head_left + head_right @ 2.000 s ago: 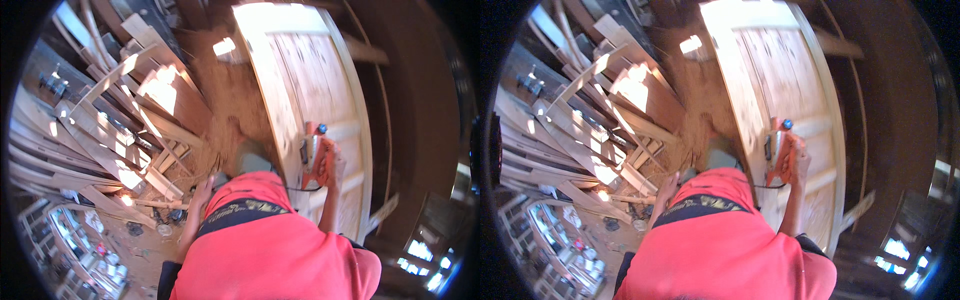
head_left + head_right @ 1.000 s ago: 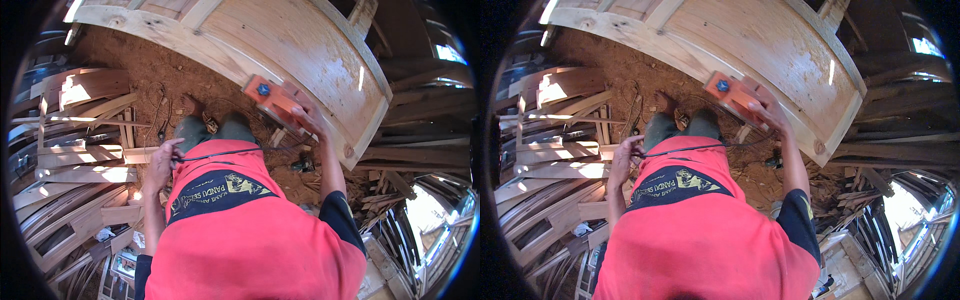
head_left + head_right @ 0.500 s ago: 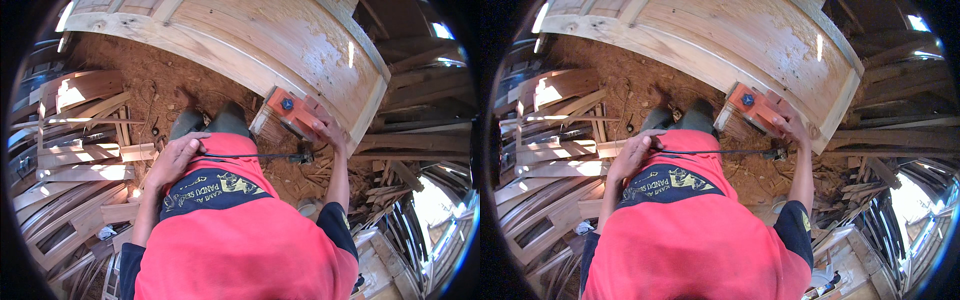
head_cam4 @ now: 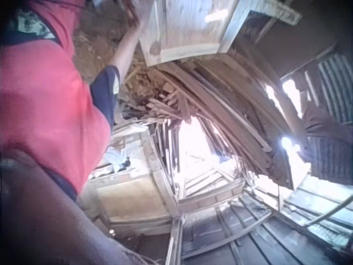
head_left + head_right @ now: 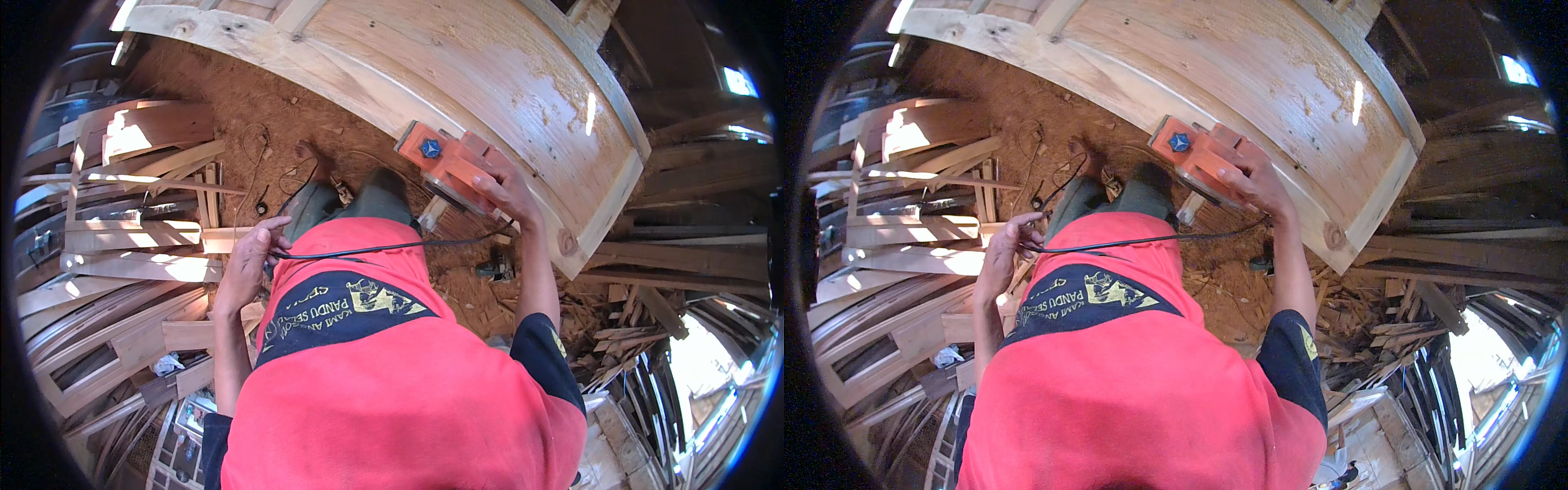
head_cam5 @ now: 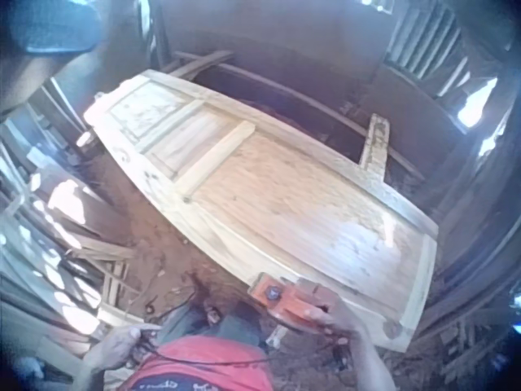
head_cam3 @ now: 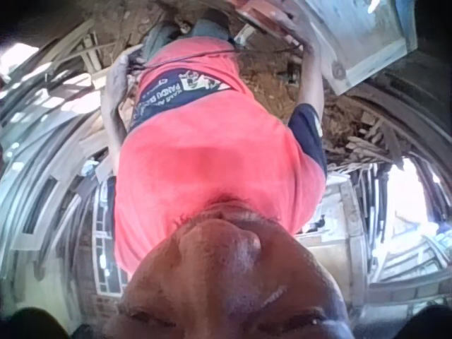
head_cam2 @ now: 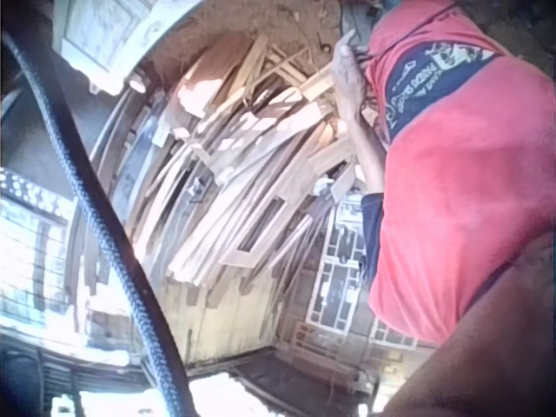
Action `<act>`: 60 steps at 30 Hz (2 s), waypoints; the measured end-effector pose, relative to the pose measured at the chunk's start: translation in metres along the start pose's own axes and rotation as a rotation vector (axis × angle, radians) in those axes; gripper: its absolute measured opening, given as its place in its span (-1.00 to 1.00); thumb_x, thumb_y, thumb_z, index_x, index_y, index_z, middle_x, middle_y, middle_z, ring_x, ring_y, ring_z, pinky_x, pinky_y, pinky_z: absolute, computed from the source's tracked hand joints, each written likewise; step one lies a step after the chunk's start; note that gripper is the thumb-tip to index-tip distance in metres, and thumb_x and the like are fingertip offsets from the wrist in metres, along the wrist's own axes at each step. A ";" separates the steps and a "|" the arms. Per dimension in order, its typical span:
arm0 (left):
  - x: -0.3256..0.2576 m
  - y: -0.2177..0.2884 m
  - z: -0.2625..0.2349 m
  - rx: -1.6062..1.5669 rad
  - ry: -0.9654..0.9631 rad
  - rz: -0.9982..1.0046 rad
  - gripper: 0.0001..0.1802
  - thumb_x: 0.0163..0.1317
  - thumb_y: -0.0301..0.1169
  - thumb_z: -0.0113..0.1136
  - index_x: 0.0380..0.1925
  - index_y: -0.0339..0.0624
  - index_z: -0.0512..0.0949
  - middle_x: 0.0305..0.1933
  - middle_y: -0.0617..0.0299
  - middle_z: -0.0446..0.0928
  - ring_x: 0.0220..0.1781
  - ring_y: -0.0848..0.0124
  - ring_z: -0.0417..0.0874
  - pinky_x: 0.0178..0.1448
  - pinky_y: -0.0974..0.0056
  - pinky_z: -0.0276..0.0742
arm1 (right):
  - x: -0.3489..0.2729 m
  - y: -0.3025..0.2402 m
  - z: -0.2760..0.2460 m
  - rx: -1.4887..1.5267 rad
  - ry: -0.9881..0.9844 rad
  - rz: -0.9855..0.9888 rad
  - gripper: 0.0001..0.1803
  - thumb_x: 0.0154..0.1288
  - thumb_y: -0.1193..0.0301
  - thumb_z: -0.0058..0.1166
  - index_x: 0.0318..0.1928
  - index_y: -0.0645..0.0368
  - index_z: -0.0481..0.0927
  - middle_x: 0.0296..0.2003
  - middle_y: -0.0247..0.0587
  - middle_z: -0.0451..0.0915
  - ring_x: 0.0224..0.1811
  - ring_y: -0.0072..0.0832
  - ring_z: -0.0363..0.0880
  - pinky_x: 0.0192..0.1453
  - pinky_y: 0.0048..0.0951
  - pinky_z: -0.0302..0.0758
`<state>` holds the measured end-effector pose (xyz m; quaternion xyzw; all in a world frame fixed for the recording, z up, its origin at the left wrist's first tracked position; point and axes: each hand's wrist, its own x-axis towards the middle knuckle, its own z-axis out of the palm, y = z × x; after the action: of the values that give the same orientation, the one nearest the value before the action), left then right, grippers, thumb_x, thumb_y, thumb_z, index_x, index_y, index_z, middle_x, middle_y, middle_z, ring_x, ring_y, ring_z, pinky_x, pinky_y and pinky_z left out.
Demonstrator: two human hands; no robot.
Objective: The person sands a wooden door using a power sander, moving the tool across the panels and edges by hand.
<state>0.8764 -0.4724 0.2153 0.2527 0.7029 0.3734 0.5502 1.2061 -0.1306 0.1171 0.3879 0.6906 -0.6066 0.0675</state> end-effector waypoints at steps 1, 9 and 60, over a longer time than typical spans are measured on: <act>-0.002 -0.003 -0.005 -0.003 0.022 -0.022 -0.35 0.55 0.07 -0.32 0.24 -0.25 0.44 -0.25 0.22 0.58 -0.23 0.48 0.58 -0.13 0.40 0.48 | 0.008 -0.005 0.005 -0.048 0.013 -0.036 -0.43 0.24 -0.08 0.13 -0.29 0.27 0.69 -0.61 -0.38 0.51 -0.50 -0.54 0.50 -0.36 -0.43 0.43; -0.012 -0.058 -0.044 -0.009 0.179 -0.170 -0.32 0.53 0.12 -0.33 0.20 -0.22 0.49 -0.28 0.22 0.58 -0.30 0.52 0.57 -0.24 0.42 0.50 | 0.062 -0.073 0.042 0.040 0.010 -0.055 -0.53 0.27 0.03 0.14 -0.27 0.27 0.69 -0.67 -0.38 0.47 -0.62 -0.63 0.50 -0.54 -0.52 0.39; 0.081 -0.250 -0.379 -0.277 0.477 -0.617 -0.21 0.47 0.23 -0.37 0.20 -0.25 0.47 -0.41 0.18 0.58 -0.49 0.47 0.54 -0.42 0.38 0.54 | 0.508 -0.425 0.307 -0.222 0.156 -0.362 -0.49 0.19 0.01 0.13 -0.53 0.26 0.68 -0.76 -0.21 0.53 -0.68 -0.47 0.55 -0.47 -0.37 0.49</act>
<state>0.5042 -0.6522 0.0110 -0.1396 0.7966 0.3300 0.4869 0.4771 -0.1572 0.0864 0.2936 0.8146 -0.4974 -0.0540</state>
